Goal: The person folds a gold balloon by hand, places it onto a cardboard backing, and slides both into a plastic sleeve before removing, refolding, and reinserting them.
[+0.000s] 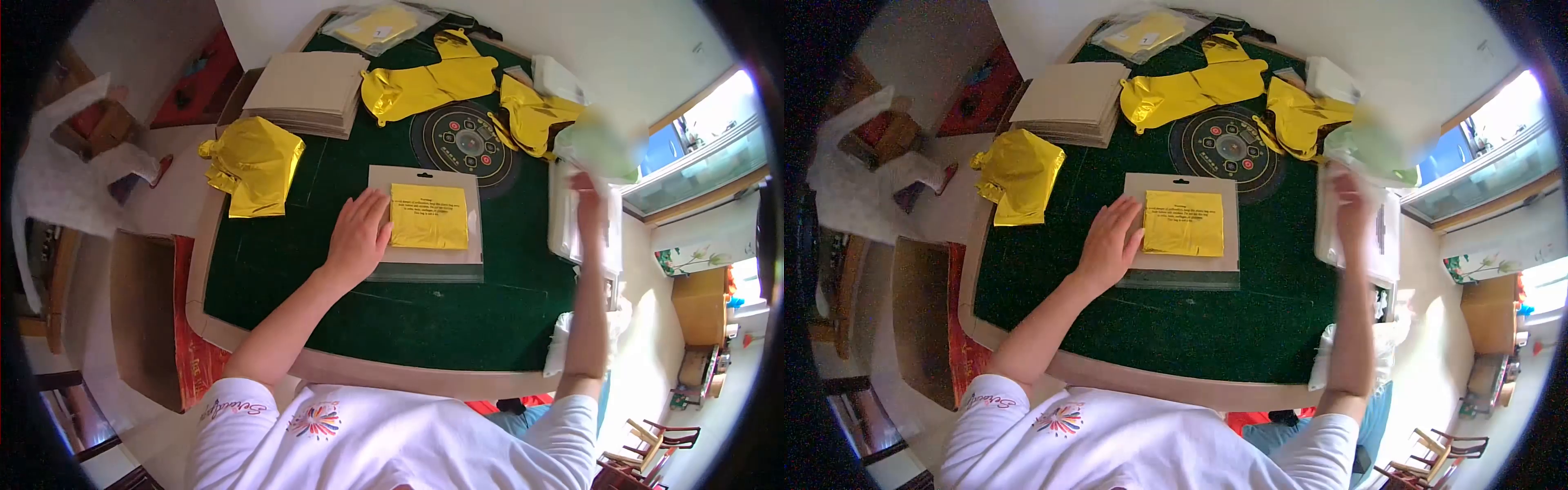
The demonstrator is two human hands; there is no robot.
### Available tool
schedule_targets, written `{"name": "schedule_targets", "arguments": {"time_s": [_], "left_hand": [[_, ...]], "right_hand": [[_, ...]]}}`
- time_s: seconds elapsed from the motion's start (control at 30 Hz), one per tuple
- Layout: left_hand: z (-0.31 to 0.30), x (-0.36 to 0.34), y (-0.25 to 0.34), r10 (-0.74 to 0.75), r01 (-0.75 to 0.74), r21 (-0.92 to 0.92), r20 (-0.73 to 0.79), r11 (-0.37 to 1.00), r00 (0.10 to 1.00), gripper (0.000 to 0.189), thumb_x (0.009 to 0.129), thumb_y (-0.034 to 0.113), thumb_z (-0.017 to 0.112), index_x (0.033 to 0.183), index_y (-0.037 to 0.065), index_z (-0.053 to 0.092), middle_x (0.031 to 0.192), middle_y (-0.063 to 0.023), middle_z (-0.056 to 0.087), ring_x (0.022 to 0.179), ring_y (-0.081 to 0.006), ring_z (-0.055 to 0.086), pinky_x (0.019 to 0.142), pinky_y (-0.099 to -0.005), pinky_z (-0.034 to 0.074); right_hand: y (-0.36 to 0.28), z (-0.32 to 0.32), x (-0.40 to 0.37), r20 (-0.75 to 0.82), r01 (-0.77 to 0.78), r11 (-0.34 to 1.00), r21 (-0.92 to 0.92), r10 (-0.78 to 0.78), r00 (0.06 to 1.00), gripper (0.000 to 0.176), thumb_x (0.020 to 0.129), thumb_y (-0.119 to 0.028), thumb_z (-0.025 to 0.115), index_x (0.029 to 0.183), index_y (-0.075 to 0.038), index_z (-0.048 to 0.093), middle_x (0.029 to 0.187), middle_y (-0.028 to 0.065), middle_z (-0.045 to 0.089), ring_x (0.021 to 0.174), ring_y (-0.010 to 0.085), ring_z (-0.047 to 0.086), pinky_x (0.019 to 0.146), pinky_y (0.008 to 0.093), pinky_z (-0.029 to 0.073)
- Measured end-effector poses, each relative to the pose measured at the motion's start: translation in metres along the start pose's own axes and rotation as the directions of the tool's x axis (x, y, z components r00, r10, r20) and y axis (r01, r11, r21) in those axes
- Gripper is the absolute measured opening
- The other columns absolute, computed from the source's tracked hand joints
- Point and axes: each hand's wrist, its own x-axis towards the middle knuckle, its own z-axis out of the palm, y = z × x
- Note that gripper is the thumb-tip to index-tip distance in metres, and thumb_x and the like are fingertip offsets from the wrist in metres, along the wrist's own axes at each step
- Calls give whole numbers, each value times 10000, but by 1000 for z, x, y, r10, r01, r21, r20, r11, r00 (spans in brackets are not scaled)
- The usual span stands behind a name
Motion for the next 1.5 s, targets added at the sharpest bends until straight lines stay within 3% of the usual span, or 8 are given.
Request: {"name": "schedule_targets", "arguments": {"time_s": [0.07, 0.17, 0.9, 0.97, 1.0, 1.1, 1.3, 1.5], "left_hand": [[2, -1, 3, -23, 24, -5, 50, 1000, 998, 454, 933, 176, 577, 1333, -8, 466, 1384, -185, 487, 1354, -310, 406, 1140, -467, 287], [8, -5, 0, -24, 26, -13, 83, 1000, 996, 496, 952, 178, 548, 1391, -2, 404, 1439, -193, 432, 1395, -307, 358, 1162, -470, 251], [13, -3, -8, -10, 12, -31, 49, 999, 999, 387, 953, 123, 538, 1322, 14, 498, 1419, -195, 457, 1386, -321, 371, 1152, -466, 287], [11, -3, -10, -19, 21, -90, 24, 996, 1000, 380, 950, 118, 539, 1317, 21, 509, 1417, -195, 459, 1382, -324, 376, 1148, -462, 295], [10, -4, -11, -30, 30, -152, 0, 988, 1000, 375, 948, 113, 540, 1312, 28, 520, 1415, -195, 462, 1378, -328, 380, 1144, -457, 303], [7, 3, -18, 23, -26, -184, -19, 983, 1000, 367, 937, 103, 549, 1300, 52, 543, 1405, -189, 473, 1369, -336, 390, 1135, -451, 313], [4, 16, -21, 201, -196, -43, 168, 980, 965, 331, 931, 105, 545, 1258, 69, 586, 1395, -160, 499, 1345, -340, 414, 1127, -445, 319], [14, 12, -23, 183, -181, -34, 80, 983, 980, 328, 931, 101, 538, 1252, 85, 600, 1392, -146, 511, 1345, -325, 416, 1127, -460, 318]], "right_hand": [[-100, 75, -52, 243, 148, 981, -128, -113, 963, 351, 879, 7, 570, 1227, -25, 609, 1245, 150, 608, 1185, 268, 567, 1023, 349, 436], [-110, 129, -86, 403, 349, 895, -277, -222, 888, 460, 937, -153, 561, 1381, -54, 491, 1452, 170, 438, 1366, 319, 392, 1134, 471, 298], [-129, 139, -106, 361, 340, 876, -342, -212, 908, 479, 968, -236, 519, 1429, -121, 455, 1515, 184, 346, 1429, 348, 288, 1144, 556, 215], [-152, 130, -111, 420, 416, 899, -139, -327, 846, 468, 922, -193, 586, 1374, -103, 508, 1481, 193, 378, 1391, 359, 343, 1134, 549, 240], [-163, 126, -114, 342, 507, 857, -96, -450, 825, 422, 871, -132, 636, 1285, -81, 570, 1276, 182, 540, 1180, 359, 521, 1018, 495, 394], [-167, 125, -146, 424, 518, 855, 36, -482, 766, 365, 845, -68, 636, 1208, -55, 603, 837, 83, 572, 780, 272, 560, 707, 389, 464], [-166, 129, -164, 503, 488, 850, -201, -338, 795, 486, 834, -48, 630, 1313, -52, 548, 774, 55, 492, 736, 220, 518, 692, 365, 420], [-168, 136, -163, 485, 513, 827, -230, -359, 797, 562, 815, -39, 635, 1362, -65, 509, 757, 41, 476, 720, 207, 506, 697, 347, 392]]}}
